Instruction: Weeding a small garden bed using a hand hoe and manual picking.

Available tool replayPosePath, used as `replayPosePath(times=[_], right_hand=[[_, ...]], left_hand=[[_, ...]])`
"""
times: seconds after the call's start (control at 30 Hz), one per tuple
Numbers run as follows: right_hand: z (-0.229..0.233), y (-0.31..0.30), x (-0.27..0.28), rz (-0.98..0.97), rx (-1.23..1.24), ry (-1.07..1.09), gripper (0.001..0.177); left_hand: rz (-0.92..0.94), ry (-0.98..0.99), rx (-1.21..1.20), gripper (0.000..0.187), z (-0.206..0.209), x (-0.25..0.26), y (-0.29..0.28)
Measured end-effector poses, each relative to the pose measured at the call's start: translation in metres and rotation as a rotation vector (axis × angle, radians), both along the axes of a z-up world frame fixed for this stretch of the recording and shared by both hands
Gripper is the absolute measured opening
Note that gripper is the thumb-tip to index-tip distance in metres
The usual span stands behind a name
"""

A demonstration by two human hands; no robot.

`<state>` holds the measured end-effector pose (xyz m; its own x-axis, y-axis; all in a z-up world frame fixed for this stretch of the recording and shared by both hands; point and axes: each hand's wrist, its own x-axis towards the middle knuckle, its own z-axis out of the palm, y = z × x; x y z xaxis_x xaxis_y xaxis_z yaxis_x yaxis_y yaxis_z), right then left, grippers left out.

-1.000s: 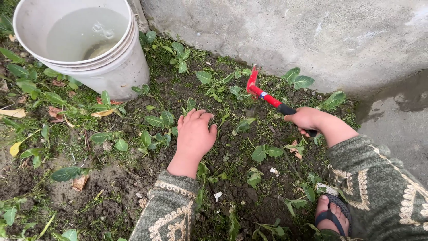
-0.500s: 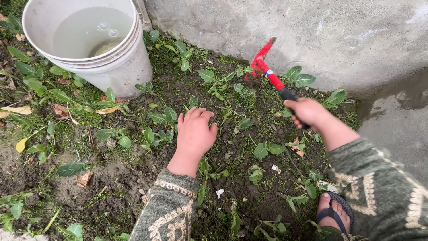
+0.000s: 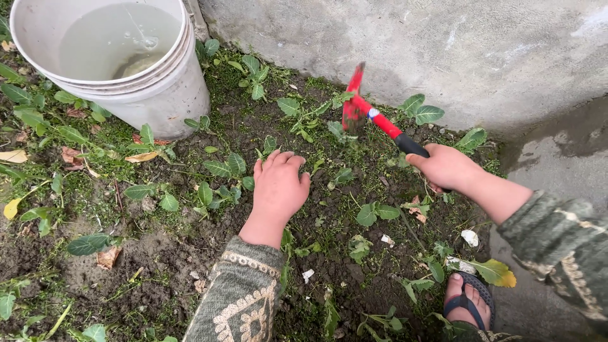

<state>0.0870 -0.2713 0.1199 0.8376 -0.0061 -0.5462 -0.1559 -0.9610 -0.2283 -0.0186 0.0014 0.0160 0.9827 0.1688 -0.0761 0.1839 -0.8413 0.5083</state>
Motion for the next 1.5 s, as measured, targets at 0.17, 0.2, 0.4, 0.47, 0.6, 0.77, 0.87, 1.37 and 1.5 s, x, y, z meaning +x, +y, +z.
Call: replayPosePath(times=[0.17, 0.2, 0.4, 0.47, 0.6, 0.77, 0.87, 1.37, 1.5], right_hand=[[-0.084, -0.01, -0.007, -0.054, 0.133, -0.046, 0.049], [-0.094, -0.007, -0.014, -0.071, 0.155, -0.019, 0.052], [-0.09, -0.037, -0.008, -0.1, 0.079, 0.136, 0.051], [-0.04, -0.026, -0.002, -0.064, 0.022, 0.125, 0.051], [-0.024, -0.034, -0.006, -0.03, -0.089, 0.06, 0.05], [-0.081, -0.02, -0.028, -0.109, 0.03, 0.036, 0.05], [-0.077, -0.011, -0.054, -0.1, 0.05, 0.088, 0.051], [-0.079, 0.002, -0.054, -0.221, 0.174, -0.122, 0.052], [-0.135, 0.028, -0.034, -0.214, 0.085, -0.153, 0.055]], left_hand=[[-0.02, -0.02, -0.016, 0.036, 0.005, 0.006, -0.01], [-0.032, -0.014, -0.033, 0.036, 0.008, 0.007, -0.012], [-0.049, -0.006, -0.044, 0.036, 0.007, 0.008, -0.012], [-0.045, 0.004, -0.059, 0.036, 0.009, 0.01, -0.009], [-0.022, 0.011, -0.113, 0.036, 0.013, 0.014, -0.012], [-0.017, 0.018, -0.134, 0.035, -0.005, 0.025, -0.019], [-0.02, 0.027, -0.151, 0.035, -0.006, 0.028, -0.027], [-0.068, -0.056, -0.14, 0.034, 0.009, 0.045, -0.062], [-0.067, -0.088, -0.139, 0.032, 0.007, 0.038, -0.054]])
